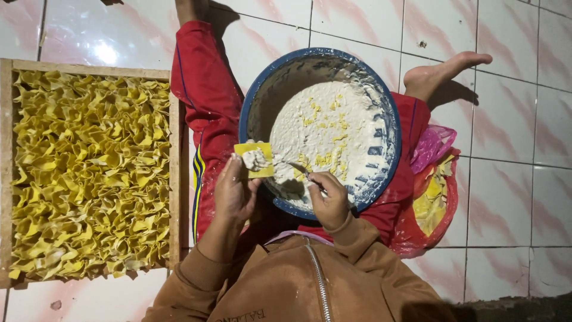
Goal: The person sits on the floor and repeatedly scoops white powder from a blue bowl using a fork, then applies it to small yellow dough pieces held in the other hand. The coated pieces are placed into a wooden tray to the left. The person continues this process until the tray is full, then moves the tray aside.
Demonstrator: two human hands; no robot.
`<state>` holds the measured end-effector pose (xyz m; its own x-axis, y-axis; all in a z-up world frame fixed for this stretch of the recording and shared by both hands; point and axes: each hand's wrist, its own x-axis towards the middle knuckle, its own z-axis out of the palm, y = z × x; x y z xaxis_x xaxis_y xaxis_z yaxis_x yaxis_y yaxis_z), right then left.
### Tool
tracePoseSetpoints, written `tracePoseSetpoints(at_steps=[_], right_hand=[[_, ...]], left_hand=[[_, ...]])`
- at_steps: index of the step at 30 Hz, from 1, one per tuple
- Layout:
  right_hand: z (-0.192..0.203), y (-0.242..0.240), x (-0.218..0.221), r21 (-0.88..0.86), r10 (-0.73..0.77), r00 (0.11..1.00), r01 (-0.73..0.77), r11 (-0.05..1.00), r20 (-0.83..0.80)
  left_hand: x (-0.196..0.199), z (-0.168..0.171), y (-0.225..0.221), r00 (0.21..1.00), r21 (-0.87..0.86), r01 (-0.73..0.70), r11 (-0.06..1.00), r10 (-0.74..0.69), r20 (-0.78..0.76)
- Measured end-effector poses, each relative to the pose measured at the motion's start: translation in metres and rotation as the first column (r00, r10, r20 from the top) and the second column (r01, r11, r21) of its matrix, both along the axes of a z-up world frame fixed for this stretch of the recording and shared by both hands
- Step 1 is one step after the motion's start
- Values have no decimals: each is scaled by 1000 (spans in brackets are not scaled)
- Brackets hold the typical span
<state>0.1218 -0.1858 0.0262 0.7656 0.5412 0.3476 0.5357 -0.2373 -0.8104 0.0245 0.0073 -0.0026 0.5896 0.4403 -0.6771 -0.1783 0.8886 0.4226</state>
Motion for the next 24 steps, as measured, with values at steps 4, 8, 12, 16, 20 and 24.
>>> tracePoseSetpoints(at_steps=[4, 8, 12, 16, 20, 24], right_hand=[[-22, 9, 1, 52, 46, 995, -42, 998, -85], [-5, 32, 9, 89, 105, 993, -100, 991, -56], [31, 46, 15, 71, 133, 991, -132, 989, -11], [14, 39, 16, 60, 180, 983, -178, 982, -28], [-5, 34, 20, 34, 226, 967, -224, 974, -119], [12, 38, 21, 71, 192, 967, -182, 981, -170]], left_hand=[[3, 4, -17, 994, 8, 107, 994, -107, 21], [-4, 5, -23, 968, 43, 247, 968, -248, 32], [-10, -65, -30, 912, 187, 391, 901, -407, 55], [-8, -47, -23, 868, 306, 442, 843, -488, 90], [-2, -2, -16, 852, 332, 471, 817, -519, 68], [-11, -24, -3, 874, 106, 479, 871, -484, 30]])
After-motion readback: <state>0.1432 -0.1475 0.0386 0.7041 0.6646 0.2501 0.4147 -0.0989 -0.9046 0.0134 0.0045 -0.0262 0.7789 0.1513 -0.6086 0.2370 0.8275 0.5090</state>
